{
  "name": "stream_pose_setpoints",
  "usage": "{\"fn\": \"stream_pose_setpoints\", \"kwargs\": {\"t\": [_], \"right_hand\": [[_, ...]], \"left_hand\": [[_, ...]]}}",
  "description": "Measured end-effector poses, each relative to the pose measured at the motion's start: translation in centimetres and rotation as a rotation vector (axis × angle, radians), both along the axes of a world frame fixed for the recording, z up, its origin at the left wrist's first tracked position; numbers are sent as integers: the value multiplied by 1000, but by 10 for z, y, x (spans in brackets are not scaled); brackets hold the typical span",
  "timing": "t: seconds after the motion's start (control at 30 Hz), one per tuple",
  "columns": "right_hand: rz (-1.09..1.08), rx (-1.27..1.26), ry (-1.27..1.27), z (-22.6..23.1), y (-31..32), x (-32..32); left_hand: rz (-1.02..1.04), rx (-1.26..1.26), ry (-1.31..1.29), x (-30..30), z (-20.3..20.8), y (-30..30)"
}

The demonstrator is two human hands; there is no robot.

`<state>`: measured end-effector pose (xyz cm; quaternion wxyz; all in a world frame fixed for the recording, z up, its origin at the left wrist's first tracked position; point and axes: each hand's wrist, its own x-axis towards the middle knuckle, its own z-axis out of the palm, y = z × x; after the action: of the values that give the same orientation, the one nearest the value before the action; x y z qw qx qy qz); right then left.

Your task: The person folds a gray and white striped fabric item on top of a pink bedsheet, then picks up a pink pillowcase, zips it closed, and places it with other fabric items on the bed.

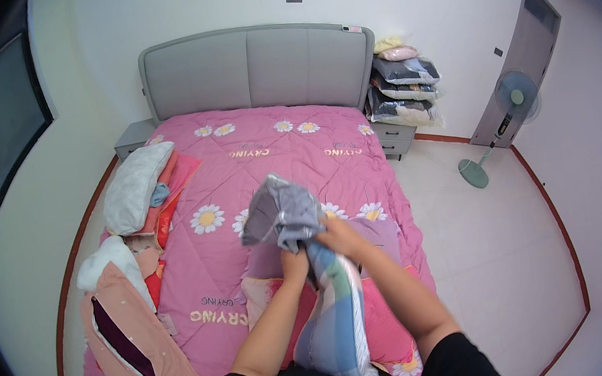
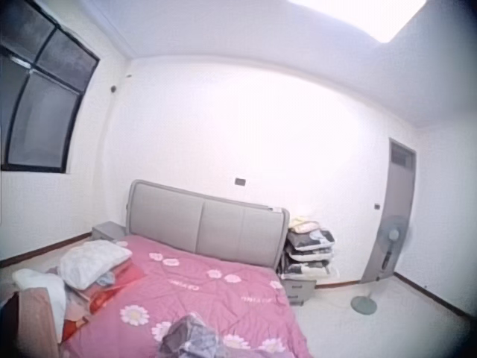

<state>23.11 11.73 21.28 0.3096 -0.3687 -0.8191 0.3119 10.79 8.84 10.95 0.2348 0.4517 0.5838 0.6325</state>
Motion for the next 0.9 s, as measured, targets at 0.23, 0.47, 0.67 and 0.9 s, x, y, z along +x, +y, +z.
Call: {"fn": "stream_pose_setpoints", "kwargs": {"t": [0.23, 0.47, 0.67, 0.9], "right_hand": [[-124, -324, 369, -121, -48, 8], [-107, -484, 507, -105, -26, -37], [-359, -175, 83, -105, -44, -8], [-388, 346, 164, -120, -32, 27]], "left_hand": [[-3, -21, 43, -10, -19, -16], [-3, 40, 295, -35, 26, 40], [-34, -82, 291, -30, -1, 5], [-120, -42, 330, -14, 7, -3]]}}
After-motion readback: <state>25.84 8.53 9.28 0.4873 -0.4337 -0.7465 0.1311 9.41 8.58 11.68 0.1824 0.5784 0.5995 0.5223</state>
